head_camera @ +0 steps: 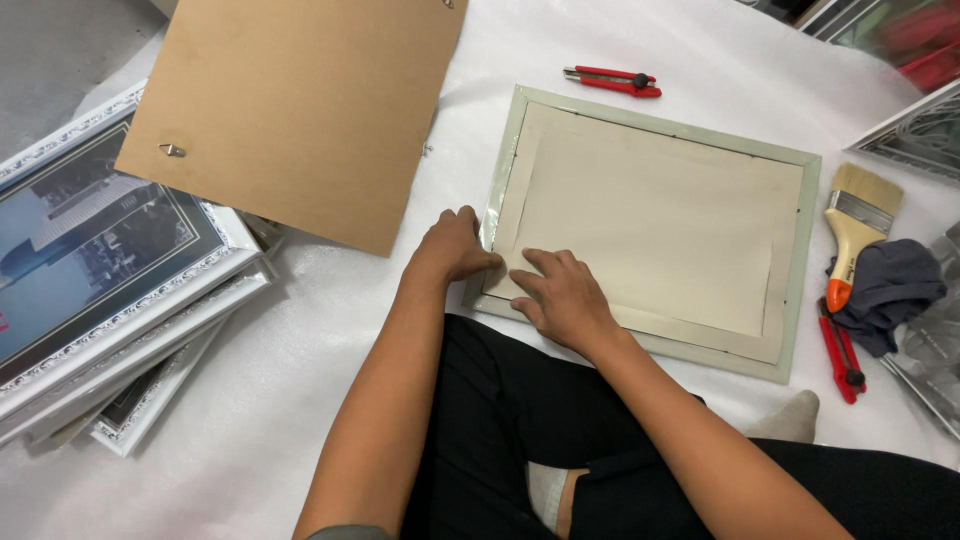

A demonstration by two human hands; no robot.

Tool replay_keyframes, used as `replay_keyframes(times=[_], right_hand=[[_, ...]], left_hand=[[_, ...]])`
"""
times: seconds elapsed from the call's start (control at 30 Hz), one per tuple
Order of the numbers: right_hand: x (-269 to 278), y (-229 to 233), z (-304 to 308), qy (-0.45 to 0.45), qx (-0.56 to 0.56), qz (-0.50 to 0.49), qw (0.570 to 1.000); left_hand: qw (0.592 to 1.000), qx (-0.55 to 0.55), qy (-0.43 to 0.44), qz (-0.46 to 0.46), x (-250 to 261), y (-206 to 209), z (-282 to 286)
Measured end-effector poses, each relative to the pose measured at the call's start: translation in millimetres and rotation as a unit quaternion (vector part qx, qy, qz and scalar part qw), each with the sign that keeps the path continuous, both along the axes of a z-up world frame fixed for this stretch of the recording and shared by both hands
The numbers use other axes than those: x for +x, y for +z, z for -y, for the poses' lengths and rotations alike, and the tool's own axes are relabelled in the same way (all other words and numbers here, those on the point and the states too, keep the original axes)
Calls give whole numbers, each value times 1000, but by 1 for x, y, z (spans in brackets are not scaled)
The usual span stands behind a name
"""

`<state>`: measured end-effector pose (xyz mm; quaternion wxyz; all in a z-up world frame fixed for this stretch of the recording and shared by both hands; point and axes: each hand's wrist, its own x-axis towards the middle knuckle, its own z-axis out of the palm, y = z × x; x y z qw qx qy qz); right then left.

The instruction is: Assembling a picture frame by inserting artwork and a backing board

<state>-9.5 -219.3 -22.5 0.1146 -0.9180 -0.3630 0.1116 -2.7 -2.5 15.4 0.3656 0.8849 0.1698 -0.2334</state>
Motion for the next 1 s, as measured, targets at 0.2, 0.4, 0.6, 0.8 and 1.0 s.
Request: replay_keyframes(times=[0.2,0.4,0.6,0.8,1.0], right_hand=[[3,10,2,-26,36,-58,997],[7,23,9,-59,84,-114,988],[11,34,12,-38,79,-131,988],[12,36,19,-29,36,-125,991],[11,40,27,-30,40,-128,990]], left_hand=[[999,32,-22,1,-1,10,6],[999,31,-30,-2,0,4,6],[997,57,-45,-22,1,14,14],[997,54,-49,-29,1,20,15],[993,89,-70,-44,5,4,20]])
